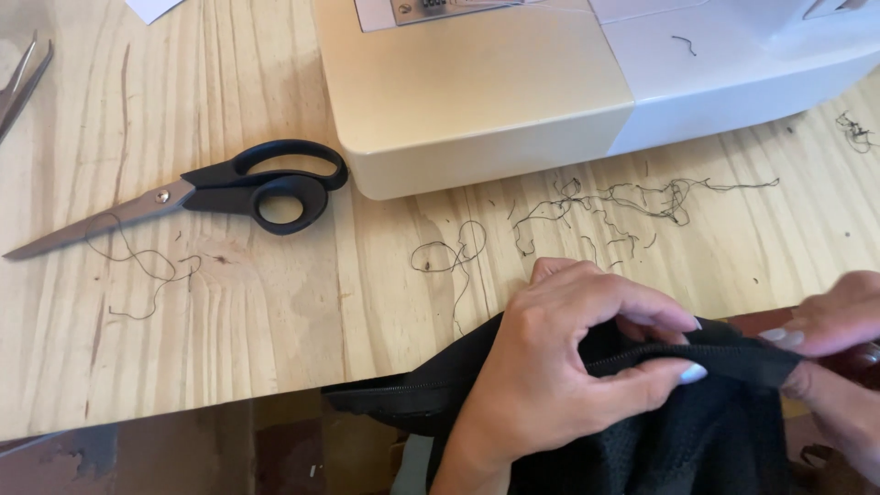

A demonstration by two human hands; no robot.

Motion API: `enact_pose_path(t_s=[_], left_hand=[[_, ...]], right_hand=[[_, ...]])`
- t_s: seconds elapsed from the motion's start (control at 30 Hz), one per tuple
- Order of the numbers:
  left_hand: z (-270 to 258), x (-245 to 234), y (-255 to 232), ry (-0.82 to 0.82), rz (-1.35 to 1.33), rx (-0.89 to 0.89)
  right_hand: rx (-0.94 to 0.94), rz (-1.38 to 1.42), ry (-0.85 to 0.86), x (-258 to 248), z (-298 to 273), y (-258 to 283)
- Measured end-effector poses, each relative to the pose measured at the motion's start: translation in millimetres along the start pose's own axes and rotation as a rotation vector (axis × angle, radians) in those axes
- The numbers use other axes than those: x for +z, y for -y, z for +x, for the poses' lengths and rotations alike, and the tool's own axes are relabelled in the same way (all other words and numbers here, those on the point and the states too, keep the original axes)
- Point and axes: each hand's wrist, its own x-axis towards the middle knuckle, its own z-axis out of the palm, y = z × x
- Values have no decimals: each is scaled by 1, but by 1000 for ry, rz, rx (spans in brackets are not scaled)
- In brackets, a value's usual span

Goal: The person uses a seam ripper to carefully remove stitches from the zipper area of a black fabric item. They hold the fabric in their lap and work along the seam, occasionally adjusting the material to access different sections.

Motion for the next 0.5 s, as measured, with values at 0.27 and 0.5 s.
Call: enact_pose_path(t_s=[0.27,0.5], left_hand=[[-3,11,-1,-181,294,602],[0,12,1,-249,361,711]], right_hand=[[-468,-427,-837,81,-42,23],[-274,-9,-64,-8,-13,8]])
